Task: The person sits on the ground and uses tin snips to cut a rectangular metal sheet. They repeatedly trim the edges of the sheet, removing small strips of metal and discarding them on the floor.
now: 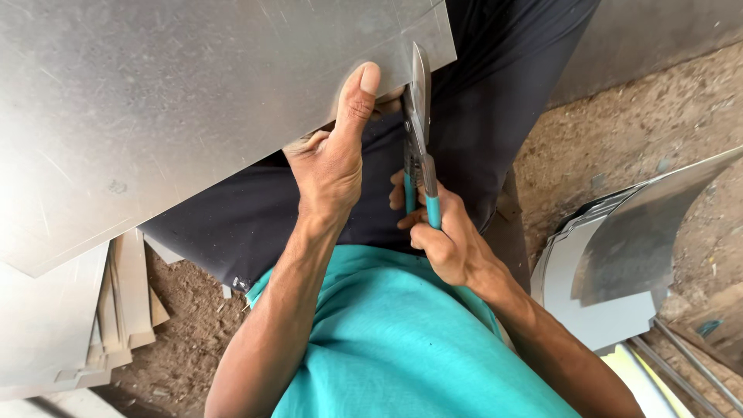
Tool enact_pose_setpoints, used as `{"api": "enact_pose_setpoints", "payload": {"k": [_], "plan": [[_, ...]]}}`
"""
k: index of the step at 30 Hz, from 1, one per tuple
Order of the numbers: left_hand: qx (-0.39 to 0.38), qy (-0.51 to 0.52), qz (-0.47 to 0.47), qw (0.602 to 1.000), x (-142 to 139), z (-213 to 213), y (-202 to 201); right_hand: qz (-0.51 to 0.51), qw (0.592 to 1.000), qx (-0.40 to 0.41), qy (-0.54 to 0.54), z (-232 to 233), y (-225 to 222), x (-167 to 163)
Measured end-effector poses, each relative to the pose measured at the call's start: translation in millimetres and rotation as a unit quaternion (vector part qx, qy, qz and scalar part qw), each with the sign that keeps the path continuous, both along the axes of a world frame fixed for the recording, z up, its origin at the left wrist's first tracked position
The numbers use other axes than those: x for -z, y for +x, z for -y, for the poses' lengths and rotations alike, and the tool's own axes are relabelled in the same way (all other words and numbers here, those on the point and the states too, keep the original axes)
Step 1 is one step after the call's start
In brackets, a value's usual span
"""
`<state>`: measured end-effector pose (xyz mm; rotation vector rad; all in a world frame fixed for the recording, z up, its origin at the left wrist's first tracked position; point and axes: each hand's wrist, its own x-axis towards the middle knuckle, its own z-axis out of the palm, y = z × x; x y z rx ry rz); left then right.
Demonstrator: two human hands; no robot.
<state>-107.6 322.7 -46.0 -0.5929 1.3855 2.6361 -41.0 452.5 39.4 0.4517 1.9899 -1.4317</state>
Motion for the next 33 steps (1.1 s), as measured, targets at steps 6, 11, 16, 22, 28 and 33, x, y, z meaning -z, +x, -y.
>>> {"api": "enact_pose_setpoints", "payload": {"k": [6, 11, 16, 22, 28, 33], "plan": [[0.007, -0.008, 0.014, 1.0, 3, 1, 2, -0.007, 0.999, -0.012, 0.038, -7, -2, 2], [0.0, -0.017, -0.001, 1.0, 8, 1, 1, -0.048, 0.995, -0.041, 0.081, -8, -2, 19], [-0.073, 0.025, -0.008, 0.997, -19, 8, -8, -0.061, 0.973, -0.094, 0.202, -20, -4, 23], [-0.195, 0.012, 0.07, 0.978, -67, -24, -30, -0.178, 0.944, -0.145, 0.236, -45, 8, -3], [-0.098, 0.103, -0.028, 0.989, -1, -10, 17, -0.121, 0.958, -0.094, 0.241, -36, 12, 0], [-0.142, -0.149, -0.087, 0.975, -4, 142, 42, -0.052, 0.969, -0.105, 0.218, -36, 11, 10]]}}
